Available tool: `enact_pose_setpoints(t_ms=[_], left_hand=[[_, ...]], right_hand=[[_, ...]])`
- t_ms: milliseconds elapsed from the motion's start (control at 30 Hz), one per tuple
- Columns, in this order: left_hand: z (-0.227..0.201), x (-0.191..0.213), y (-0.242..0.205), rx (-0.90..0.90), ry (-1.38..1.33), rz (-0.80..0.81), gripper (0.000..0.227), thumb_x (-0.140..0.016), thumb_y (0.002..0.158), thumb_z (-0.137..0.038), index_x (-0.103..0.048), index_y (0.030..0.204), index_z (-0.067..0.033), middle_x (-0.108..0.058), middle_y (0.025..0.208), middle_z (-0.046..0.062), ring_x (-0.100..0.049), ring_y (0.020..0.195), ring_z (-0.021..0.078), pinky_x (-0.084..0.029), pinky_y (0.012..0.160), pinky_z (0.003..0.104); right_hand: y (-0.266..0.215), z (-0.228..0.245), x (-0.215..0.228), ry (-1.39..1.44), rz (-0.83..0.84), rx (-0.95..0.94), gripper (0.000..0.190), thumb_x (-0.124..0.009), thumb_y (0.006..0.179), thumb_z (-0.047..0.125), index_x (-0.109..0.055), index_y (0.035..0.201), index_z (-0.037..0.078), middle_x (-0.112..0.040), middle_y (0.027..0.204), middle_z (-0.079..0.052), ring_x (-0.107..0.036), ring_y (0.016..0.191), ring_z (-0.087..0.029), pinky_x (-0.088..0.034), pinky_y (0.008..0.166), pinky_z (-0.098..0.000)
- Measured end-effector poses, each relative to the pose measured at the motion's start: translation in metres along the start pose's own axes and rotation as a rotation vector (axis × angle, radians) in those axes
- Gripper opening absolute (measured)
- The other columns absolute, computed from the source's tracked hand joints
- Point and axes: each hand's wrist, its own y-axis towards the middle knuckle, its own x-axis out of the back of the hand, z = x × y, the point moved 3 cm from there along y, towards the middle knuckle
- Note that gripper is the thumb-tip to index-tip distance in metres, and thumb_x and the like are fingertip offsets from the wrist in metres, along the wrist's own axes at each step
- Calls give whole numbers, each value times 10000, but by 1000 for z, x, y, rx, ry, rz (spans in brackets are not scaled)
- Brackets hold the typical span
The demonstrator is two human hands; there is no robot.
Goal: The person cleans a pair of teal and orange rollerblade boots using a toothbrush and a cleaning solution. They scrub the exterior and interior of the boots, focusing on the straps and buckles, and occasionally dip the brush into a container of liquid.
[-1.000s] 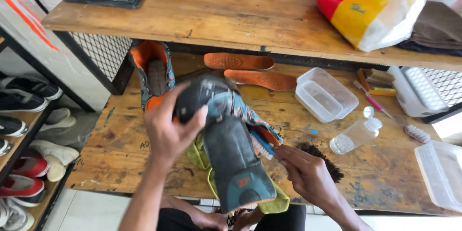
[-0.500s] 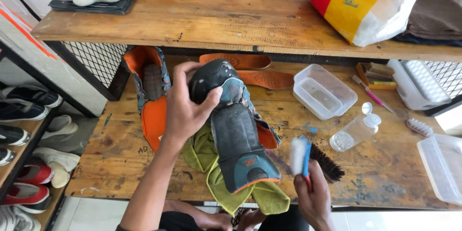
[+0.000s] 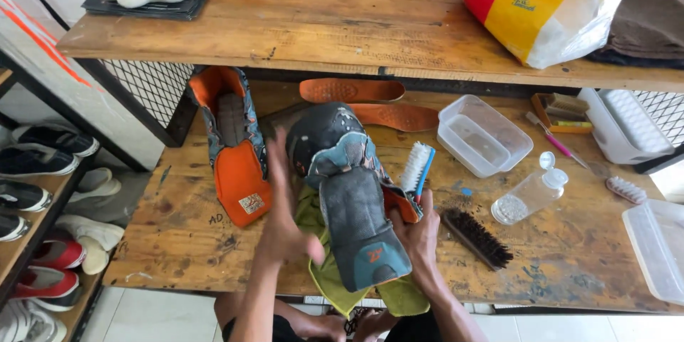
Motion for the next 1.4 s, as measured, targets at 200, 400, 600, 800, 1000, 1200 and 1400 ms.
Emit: enact_pose_setpoints(t_ms=[200,400,600,800,1000,1200,1400], left_hand=[[41,-38,-53,69,569,82,1632,-981,584,-514,295,1580,-309,449,1587,180,296,1530,507,-73,1230,794],[40,-29,-23,133,537,-164,1185,-601,610,-110,11,1605,90,-232,1669,296,-398,1439,446,-338,1182,557],[42,-13,-23,179,28,-111,1006,-673,662,21,-314,1601,-7,-402,1602,270,-423,1435,459,-422,1135,551],[-3,-25,6,182,550,22,1390,-711,423,209,-219,1658,-197,-100,1706,278,-239,1502,537,-255,1191,627],[-37,-19,71,-317,641,-196,738,-736,907,-493,-558,1476,-58,-533,1551,108,-426,1492,312,-266,1292,433],[-11,1,122,-165,463,-291,237,-726,992,-318,-680,913,-99,-544,663,-26,-562,601,135,-537,613,293],[-17,-8,140,-313,577,-223,540,-585,1091,-305,-377,1521,-53,-454,1537,215,-464,1447,376,-364,1222,497]], right_hand=[[6,4,-3,-8,12,51,375,-650,894,283,-415,1094,72,-747,860,-128,-550,645,-183,-410,530,-400],[17,35,9,-164,89,-70,327,-714,767,235,-532,1037,202,-717,743,-220,-726,795,-484,-539,692,-562],[24,44,18,-122,211,-89,242,-699,756,192,-543,941,201,-714,578,-109,-770,660,-320,-581,708,-445],[13,51,9,-177,221,-75,343,-689,807,183,-492,1087,155,-724,802,-286,-710,881,-529,-510,776,-626],[3,36,4,-220,207,-40,299,-671,846,252,-505,1076,158,-699,846,-268,-695,912,-525,-499,724,-619],[3,33,-2,-200,192,46,273,-675,841,181,-506,1050,131,-708,869,-265,-710,896,-521,-522,719,-605],[6,43,6,-180,184,4,359,-693,814,182,-517,1125,150,-718,844,-245,-707,905,-533,-520,727,-627]])
